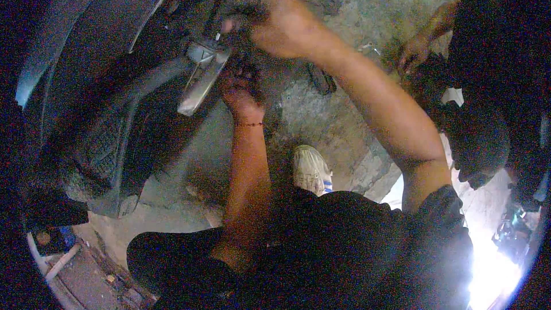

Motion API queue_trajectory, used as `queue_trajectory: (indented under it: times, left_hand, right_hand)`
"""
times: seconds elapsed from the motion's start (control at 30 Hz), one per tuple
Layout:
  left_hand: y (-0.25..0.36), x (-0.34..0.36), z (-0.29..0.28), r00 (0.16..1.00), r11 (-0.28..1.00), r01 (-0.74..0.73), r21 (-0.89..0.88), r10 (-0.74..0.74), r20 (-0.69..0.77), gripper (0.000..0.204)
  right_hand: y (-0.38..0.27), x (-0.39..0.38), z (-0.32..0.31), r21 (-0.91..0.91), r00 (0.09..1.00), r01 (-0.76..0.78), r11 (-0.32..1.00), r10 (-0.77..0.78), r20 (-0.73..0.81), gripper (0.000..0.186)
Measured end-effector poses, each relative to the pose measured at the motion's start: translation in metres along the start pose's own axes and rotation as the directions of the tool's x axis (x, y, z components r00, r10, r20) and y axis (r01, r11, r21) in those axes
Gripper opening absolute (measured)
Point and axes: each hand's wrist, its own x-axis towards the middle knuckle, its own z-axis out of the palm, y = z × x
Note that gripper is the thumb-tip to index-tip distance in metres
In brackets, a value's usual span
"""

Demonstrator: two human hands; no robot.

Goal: The person unscrews and removes a bolt from the side of a vehicle using a wrench and a screwdriver, and then begins to attach a silver component by hand and with a screwdriver.

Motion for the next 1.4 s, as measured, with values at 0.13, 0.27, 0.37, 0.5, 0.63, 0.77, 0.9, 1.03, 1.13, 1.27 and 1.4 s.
queue_trajectory:
  times: [0.13, 0.27, 0.37, 0.5, 0.63, 0.77, 0.9, 1.03, 1.13, 1.27, 1.4]
  left_hand:
    - [-0.003, 0.006, -0.013, 0.999, 0.998, -0.001, -0.057, 0.003, 0.041, 0.035]
    - [0.001, 0.001, -0.006, 0.999, 0.992, 0.011, -0.123, -0.007, 0.032, 0.035]
    - [0.016, -0.008, 0.009, 0.993, 0.973, 0.114, -0.202, -0.111, 0.029, 0.032]
    - [0.010, 0.000, -0.004, 0.995, 0.967, 0.102, -0.233, -0.102, 0.013, 0.026]
    - [0.006, -0.003, 0.001, 0.988, 0.960, 0.114, -0.256, -0.137, -0.076, 0.023]
    - [-0.006, 0.012, -0.017, 0.995, 0.989, 0.022, -0.149, -0.035, -0.090, 0.023]
    - [-0.011, 0.007, -0.015, 0.997, 0.991, 0.025, -0.135, -0.034, -0.066, 0.026]
    - [-0.017, 0.018, -0.029, 0.998, 0.998, -0.061, 0.031, 0.061, -0.016, 0.031]
    - [-0.017, 0.013, -0.029, 0.998, 0.998, -0.052, 0.029, 0.053, -0.037, 0.031]
    - [-0.006, 0.000, -0.013, 0.998, 0.996, 0.065, -0.057, -0.065, 0.005, 0.031]
    - [-0.012, 0.007, -0.022, 0.997, 0.994, 0.048, -0.098, -0.042, 0.062, 0.032]
  right_hand:
    - [0.006, 0.006, 0.013, 0.006, 0.983, 0.157, 0.988, -0.155, -0.098, 0.019]
    - [0.014, 0.007, 0.013, 0.012, 0.952, 0.300, 0.954, -0.299, -0.070, 0.019]
    - [0.019, 0.004, 0.016, 0.017, 0.937, 0.332, 0.943, -0.328, -0.120, 0.022]
    - [0.028, 0.008, 0.020, 0.075, 0.954, 0.263, 0.962, -0.247, -0.172, 0.022]
    - [0.029, 0.005, 0.020, 0.001, 0.934, 0.323, 0.946, -0.319, -0.161, 0.020]
    - [0.018, 0.007, 0.020, 0.000, 0.931, 0.328, 0.945, -0.323, -0.172, 0.018]
    - [0.026, 0.004, 0.018, -0.071, 0.906, 0.371, 0.926, -0.377, -0.190, 0.019]
    - [0.027, 0.011, 0.020, -0.052, 0.901, 0.400, 0.915, -0.403, -0.162, 0.022]
    - [0.034, 0.011, 0.017, -0.165, 0.869, 0.458, 0.874, -0.479, -0.128, 0.024]
    - [0.034, 0.006, 0.006, -0.164, 0.893, 0.432, 0.887, -0.446, -0.062, 0.032]
    - [0.031, 0.015, 0.009, -0.028, 0.923, 0.383, 0.923, -0.383, 0.032, 0.036]
